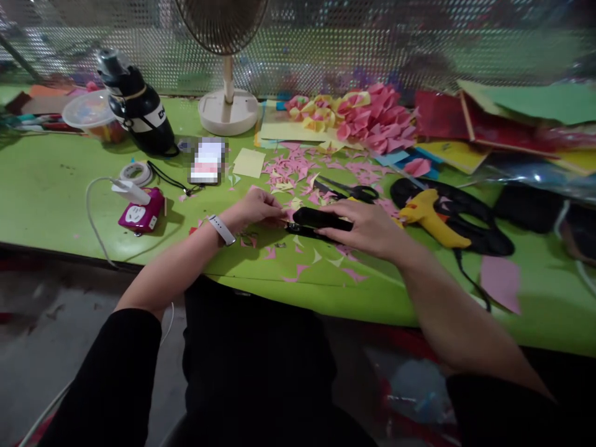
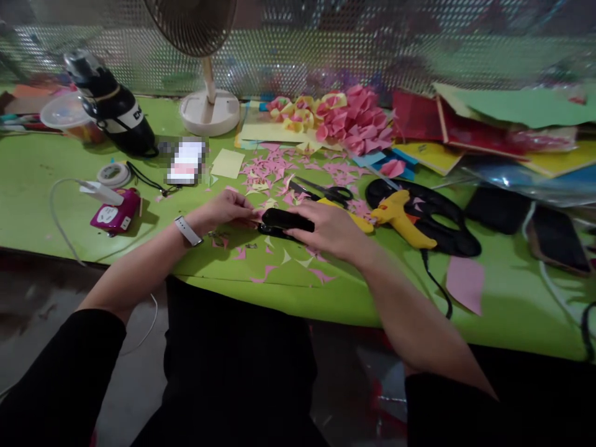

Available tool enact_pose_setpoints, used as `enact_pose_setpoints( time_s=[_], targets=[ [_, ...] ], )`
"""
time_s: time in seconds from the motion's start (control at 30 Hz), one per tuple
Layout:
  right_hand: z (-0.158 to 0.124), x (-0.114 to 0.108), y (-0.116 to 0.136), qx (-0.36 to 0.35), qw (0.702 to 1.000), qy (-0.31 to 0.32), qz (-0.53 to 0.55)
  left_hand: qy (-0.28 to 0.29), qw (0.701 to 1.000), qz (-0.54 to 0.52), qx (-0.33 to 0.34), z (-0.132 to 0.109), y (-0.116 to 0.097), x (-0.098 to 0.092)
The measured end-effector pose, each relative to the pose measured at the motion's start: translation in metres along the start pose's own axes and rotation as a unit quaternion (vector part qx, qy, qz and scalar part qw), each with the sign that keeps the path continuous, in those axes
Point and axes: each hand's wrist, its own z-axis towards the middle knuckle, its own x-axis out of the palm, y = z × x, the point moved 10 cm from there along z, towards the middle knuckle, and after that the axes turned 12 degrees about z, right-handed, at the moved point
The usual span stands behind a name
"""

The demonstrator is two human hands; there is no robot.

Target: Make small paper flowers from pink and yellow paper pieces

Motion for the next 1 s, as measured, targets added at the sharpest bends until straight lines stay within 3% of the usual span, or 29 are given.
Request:
enact_pose_setpoints(
  time_s=[0.23, 0.57, 0.77, 1.0],
  targets=[
    [0.0, -0.002, -0.007, 0.066, 0.997, 0.013, 0.038, 0.014, 0.999, -0.018, -0.024, 0.0, 0.003, 0.01],
    [0.022, -0.023, 0.01, 0.083, 0.991, -0.044, 0.092, 0.019, 1.0, 0.003, -0.017, 0.003, 0.003, 0.012],
    [0.064, -0.01, 0.014, 0.064, 0.994, -0.059, 0.063, 0.011, 1.0, 0.006, -0.016, 0.001, -0.002, 0.013],
    [0.083, 0.026, -0.015, 0.09, 0.995, -0.047, 0.024, 0.015, 1.0, 0.005, -0.013, 0.003, 0.0, 0.012]
  ],
)
